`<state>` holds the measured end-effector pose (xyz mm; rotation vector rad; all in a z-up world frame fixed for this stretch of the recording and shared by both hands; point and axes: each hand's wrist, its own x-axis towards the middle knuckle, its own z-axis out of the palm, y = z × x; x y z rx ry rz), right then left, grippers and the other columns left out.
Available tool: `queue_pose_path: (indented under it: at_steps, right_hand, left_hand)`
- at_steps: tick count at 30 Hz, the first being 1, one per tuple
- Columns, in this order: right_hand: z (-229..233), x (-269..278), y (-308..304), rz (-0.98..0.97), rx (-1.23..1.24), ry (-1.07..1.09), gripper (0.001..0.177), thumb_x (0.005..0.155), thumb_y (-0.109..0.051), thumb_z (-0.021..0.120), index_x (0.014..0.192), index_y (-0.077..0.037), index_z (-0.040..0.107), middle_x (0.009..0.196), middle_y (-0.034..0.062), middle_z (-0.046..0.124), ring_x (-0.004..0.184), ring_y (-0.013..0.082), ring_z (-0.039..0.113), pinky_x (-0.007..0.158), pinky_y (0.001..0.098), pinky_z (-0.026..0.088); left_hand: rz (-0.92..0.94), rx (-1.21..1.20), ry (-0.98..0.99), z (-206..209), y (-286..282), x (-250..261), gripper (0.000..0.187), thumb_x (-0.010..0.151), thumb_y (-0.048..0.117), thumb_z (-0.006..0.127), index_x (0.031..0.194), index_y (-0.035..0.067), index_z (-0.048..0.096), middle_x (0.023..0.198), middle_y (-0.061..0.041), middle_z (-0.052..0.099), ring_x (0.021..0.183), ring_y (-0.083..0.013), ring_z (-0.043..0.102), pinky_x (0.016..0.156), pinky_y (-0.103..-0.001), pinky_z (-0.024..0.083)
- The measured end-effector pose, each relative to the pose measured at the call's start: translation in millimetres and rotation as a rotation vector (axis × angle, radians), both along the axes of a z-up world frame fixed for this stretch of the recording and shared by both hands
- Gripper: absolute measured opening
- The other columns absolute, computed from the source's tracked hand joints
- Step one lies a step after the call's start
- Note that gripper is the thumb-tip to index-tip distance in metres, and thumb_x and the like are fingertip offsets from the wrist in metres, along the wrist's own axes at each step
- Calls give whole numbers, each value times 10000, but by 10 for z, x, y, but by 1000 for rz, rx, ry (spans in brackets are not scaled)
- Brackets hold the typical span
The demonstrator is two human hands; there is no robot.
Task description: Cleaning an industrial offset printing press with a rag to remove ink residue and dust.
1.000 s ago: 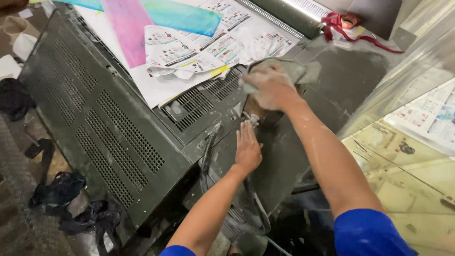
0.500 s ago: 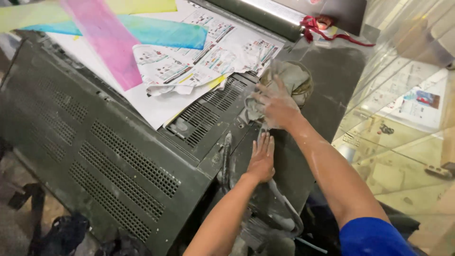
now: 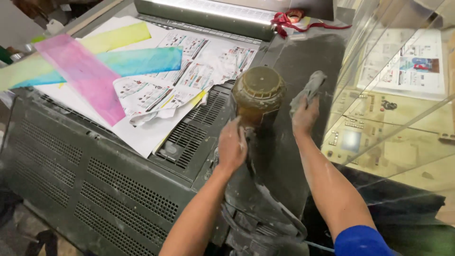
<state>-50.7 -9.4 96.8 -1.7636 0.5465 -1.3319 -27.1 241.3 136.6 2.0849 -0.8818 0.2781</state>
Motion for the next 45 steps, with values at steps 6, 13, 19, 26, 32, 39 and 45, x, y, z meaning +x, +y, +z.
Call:
queue_pose_path:
  at_steps: [6, 13, 19, 26, 32, 39, 45]
  right_hand:
    - [355, 450, 257, 96, -95, 142, 456, 1096, -381, 496, 1361, -38, 637, 1401, 239, 576, 1301, 426, 509, 1087, 468, 403]
    - [698, 780, -101, 431, 358, 420, 527, 1048, -491, 455, 1250, -87, 727, 1311, 154, 710, 1259, 321, 637, 1073, 390, 459]
    - [153, 1186, -468, 915, 237, -97, 480, 1059, -244, 506, 1464, 12, 540, 1499, 156, 563, 1391, 257, 507, 1157, 317, 366]
    - [85, 342, 101, 417, -150, -93, 490, 1045, -196, 564, 1495, -14, 497, 1515, 137, 517, 1417, 277, 481, 1208, 382, 369]
    - [-1014, 1255, -419, 1011, 634, -205, 567, 1055, -328, 502, 1557, -87, 391, 1545, 123, 483, 1390, 251, 488, 1156, 372, 416]
    - [-849, 957, -206, 952, 1032, -58, 508, 1058, -337, 424, 1449, -41, 559, 1407, 106, 613, 1246, 249, 581, 1050, 369, 467]
    - [-303, 840, 39, 714, 587, -231, 474, 1127, -297, 411, 1400, 42, 598, 1378, 171, 649, 1247, 280, 609, 1091, 388, 458]
  left_hand:
    - [37, -38, -491, 588, -886, 885, 341, 1049, 179, 524, 1292, -58, 549, 1316, -289, 587, 1256, -476, 535, 1090, -548, 421]
    - [243, 252, -464, 691, -1303, 889, 475, 1048, 389, 472, 1224, -26, 620, 1237, -241, 600, 1190, -431, 550, 1071, -548, 398]
    - [323, 300, -333, 828, -1399, 883, 494, 1019, 450, 490, 1144, -12, 613, 1138, -224, 596, 1097, -403, 553, 937, -527, 412]
    - [325, 323, -334, 811, -1372, 824, 474, 1052, 438, 485, 1181, 1, 617, 1139, -205, 602, 1116, -375, 562, 947, -507, 419]
    - [316, 359, -338, 868, -1357, 763, 514, 1039, 475, 500, 1162, -9, 623, 1108, -194, 609, 1067, -369, 568, 926, -499, 416]
    - [346, 372, -344, 903, -1359, 791, 494, 1051, 465, 482, 1145, 2, 626, 1115, -202, 609, 1060, -376, 569, 918, -508, 418]
    - [377, 370, -311, 880, -1357, 834, 499, 1055, 465, 465, 1166, 5, 624, 1128, -205, 609, 1082, -380, 573, 937, -506, 421]
